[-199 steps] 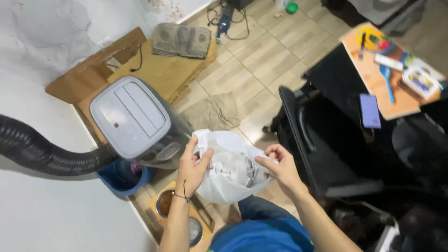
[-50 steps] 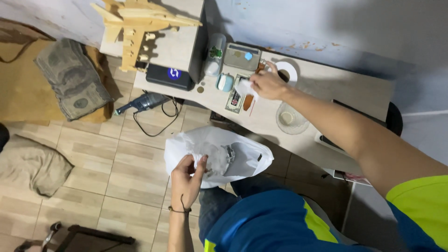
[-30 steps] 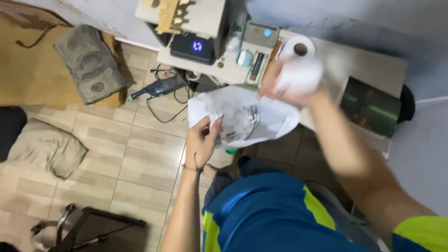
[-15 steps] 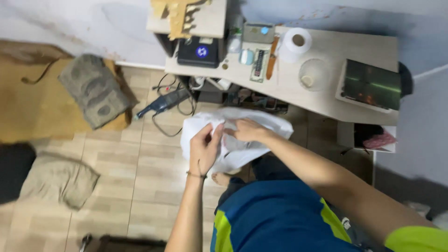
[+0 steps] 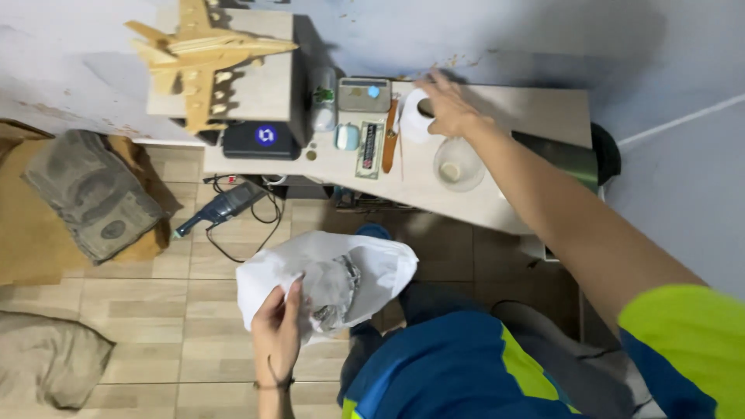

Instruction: Washing hands in a bathroom sink and then collecting various trash items from a cluttered room into a plastic bag.

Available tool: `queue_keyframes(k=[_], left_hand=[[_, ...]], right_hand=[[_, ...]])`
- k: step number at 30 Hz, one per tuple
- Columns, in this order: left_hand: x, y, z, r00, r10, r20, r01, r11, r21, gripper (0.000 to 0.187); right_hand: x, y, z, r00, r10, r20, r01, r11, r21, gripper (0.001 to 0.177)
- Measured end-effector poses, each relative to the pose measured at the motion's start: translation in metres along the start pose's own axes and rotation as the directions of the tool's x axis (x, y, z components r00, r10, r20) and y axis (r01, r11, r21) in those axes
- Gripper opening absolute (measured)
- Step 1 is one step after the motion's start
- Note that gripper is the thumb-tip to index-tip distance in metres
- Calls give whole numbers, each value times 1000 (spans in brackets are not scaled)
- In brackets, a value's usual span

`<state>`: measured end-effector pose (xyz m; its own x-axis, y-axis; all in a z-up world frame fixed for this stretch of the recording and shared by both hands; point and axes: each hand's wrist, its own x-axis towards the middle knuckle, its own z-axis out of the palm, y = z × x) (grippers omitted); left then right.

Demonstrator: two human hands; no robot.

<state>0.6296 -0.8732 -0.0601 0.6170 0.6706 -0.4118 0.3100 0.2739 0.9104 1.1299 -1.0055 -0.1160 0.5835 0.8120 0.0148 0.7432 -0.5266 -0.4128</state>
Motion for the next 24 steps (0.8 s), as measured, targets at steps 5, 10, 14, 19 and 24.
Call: queue_keyframes(k=[5, 10, 14, 19, 24], left_hand=[[3, 5, 40, 976, -129, -177, 138, 990, 37, 35], [8, -3, 72, 958, -136, -253, 138, 990, -8, 34], [9, -4, 87, 957, -94, -274, 111, 993, 47, 34], [13, 11, 108, 965, -113, -238, 114, 993, -10, 35], [12, 22, 115, 969, -117, -216, 109, 993, -51, 35]], right_hand=[[65, 76, 41, 953, -146, 267, 105, 981, 161, 91], [73, 74, 14, 895, 45, 444, -75, 996, 50, 53], [63, 42, -71, 887, 293, 358, -333, 941, 53, 50], [58, 74, -70, 895, 339, 291, -371, 926, 63, 47], [45, 102, -22, 844, 366, 393, -378, 924, -47, 56]])
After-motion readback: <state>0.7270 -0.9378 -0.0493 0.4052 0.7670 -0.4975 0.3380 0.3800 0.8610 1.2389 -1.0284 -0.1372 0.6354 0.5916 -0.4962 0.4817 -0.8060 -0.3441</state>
